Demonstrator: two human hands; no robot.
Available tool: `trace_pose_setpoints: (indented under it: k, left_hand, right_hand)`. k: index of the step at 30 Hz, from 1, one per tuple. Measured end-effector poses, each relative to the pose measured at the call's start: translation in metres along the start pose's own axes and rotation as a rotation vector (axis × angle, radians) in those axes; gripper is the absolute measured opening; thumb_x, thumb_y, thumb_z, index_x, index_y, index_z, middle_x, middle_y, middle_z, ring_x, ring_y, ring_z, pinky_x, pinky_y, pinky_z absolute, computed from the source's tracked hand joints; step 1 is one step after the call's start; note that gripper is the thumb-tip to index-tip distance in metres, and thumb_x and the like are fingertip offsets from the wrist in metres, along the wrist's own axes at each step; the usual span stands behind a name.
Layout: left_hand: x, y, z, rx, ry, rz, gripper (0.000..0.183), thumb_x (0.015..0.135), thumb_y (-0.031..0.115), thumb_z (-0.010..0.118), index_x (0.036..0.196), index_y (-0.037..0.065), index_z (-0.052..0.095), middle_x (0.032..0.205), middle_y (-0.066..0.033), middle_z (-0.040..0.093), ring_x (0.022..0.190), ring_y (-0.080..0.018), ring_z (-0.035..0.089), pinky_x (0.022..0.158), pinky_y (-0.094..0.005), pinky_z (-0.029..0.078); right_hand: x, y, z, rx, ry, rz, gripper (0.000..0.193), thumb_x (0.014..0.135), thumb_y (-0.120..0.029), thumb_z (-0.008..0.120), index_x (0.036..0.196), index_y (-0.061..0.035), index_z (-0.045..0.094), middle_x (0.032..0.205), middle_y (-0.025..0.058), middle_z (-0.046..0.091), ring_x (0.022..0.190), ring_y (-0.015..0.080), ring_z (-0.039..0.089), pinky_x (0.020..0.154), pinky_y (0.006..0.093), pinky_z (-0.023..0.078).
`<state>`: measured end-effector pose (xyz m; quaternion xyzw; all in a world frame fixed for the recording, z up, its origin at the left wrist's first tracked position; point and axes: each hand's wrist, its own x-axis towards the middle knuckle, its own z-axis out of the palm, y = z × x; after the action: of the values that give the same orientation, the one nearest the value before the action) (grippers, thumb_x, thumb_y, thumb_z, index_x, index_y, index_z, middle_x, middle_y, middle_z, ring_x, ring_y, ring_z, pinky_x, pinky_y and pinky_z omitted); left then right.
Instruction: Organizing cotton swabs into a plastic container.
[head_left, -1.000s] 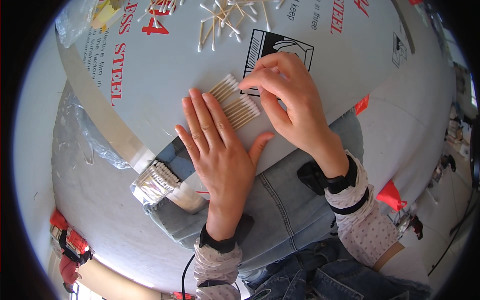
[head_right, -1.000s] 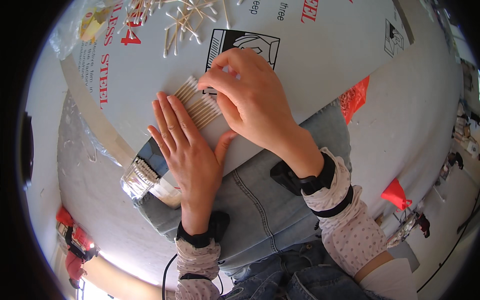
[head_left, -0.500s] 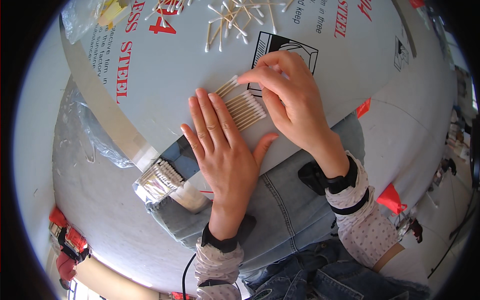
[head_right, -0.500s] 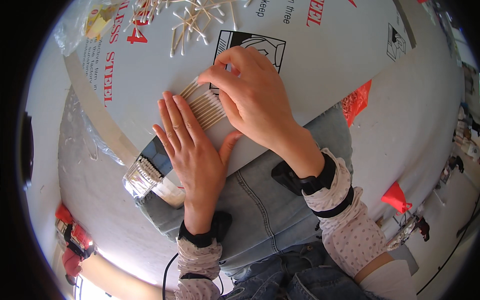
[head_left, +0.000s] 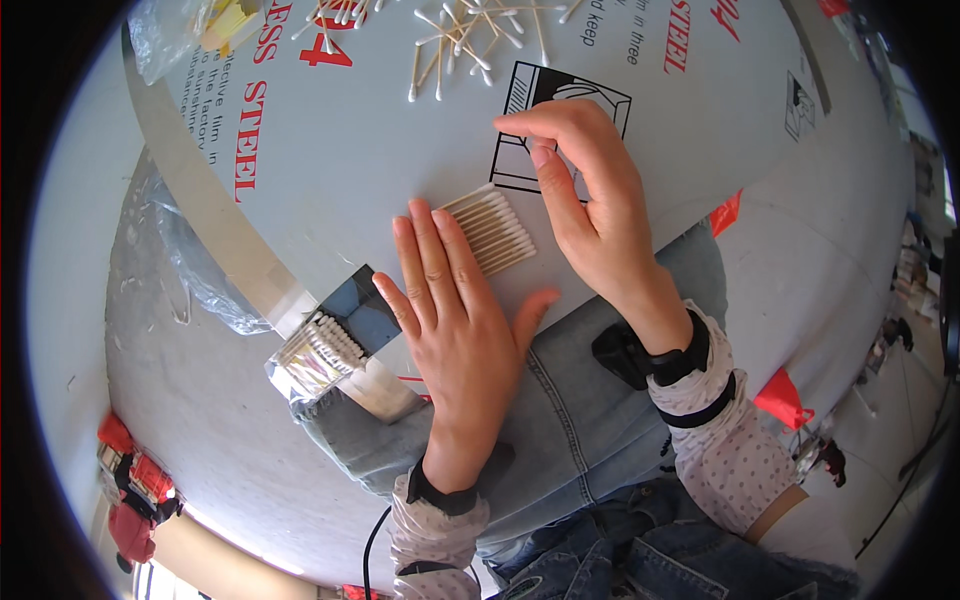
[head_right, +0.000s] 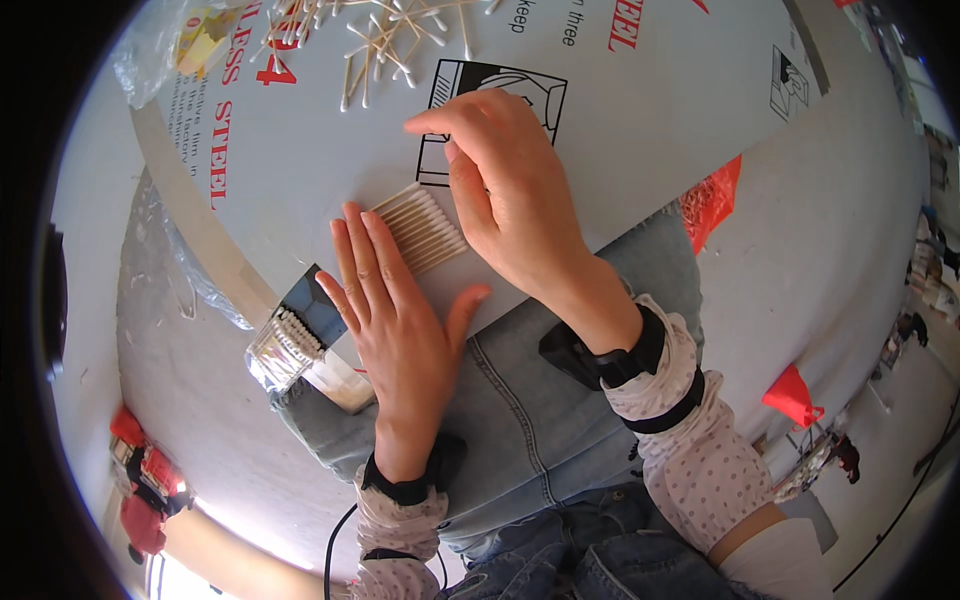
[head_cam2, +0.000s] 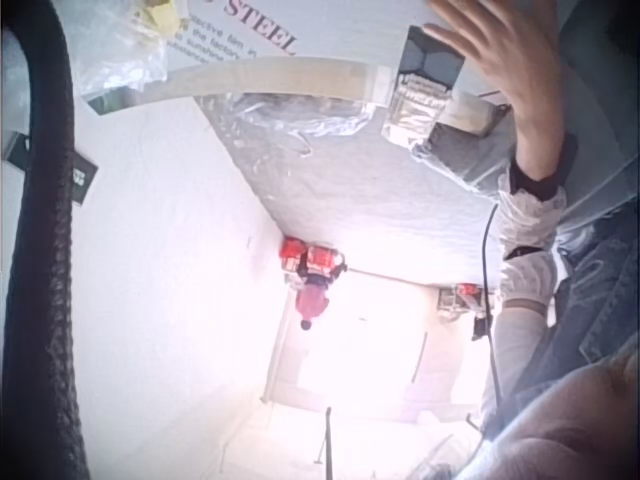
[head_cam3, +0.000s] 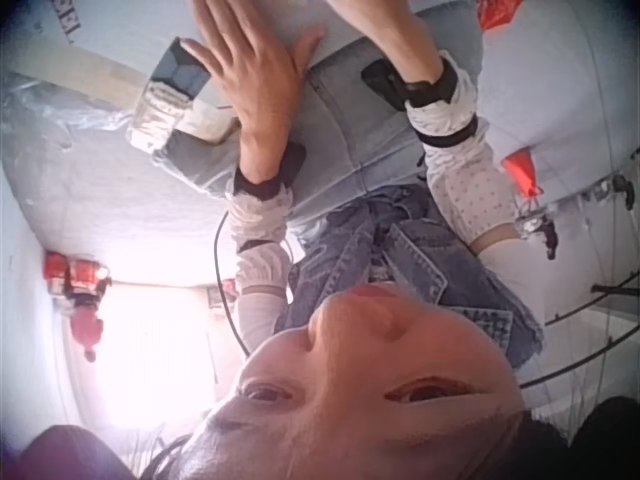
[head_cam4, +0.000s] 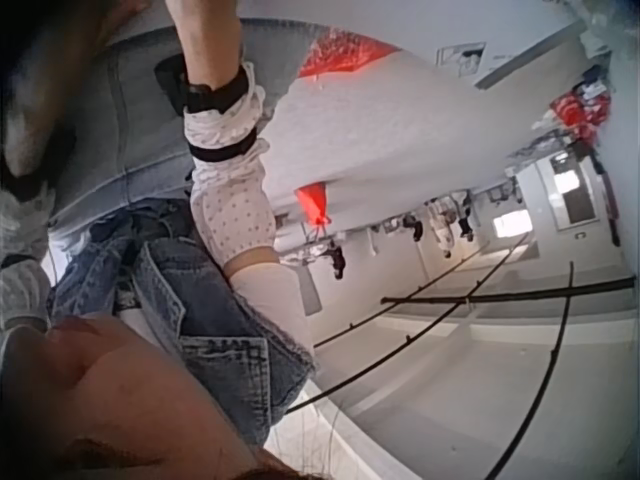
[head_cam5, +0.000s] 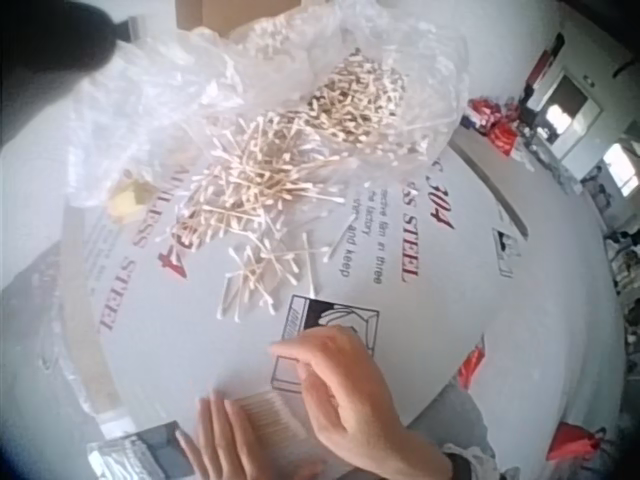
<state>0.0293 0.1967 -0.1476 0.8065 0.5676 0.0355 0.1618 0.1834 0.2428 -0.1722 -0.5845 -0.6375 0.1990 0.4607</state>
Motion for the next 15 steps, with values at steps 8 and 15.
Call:
trace_pose_setpoints:
  k: [8,15]
  left_hand:
    - [-0.0055,-0.002,-0.002,-0.057,-0.018,-0.016,0.1,0.084,0.062,0.054,0.148,-0.004,0.015,0.155,-0.0221,0.017,0.145,-0.0381,0.011,0.113,-0.0577,0.008]
    - [-0.0038,-0.0081,-0.0022,-0.059,0.026,-0.01,0.101,0.082,0.061,0.058,0.147,-0.007,0.019,0.152,-0.0237,0.024,0.144,-0.0382,0.017,0.112,-0.0591,0.009]
  right_hand:
    - [-0.0014,-0.0039,-0.0008,0.053,0.019,0.061,0.029,0.08,0.012,0.054,0.103,-0.0044,0.061,0.093,0.0086,0.059,0.082,0.0243,0.056,0.072,0.0335,0.047]
    - [-0.005,-0.0047,-0.0068,-0.026,-0.073,0.041,0.025,0.086,0.01,0.053,0.107,-0.0011,0.062,0.101,0.0074,0.061,0.088,0.0154,0.059,0.075,0.0258,0.047]
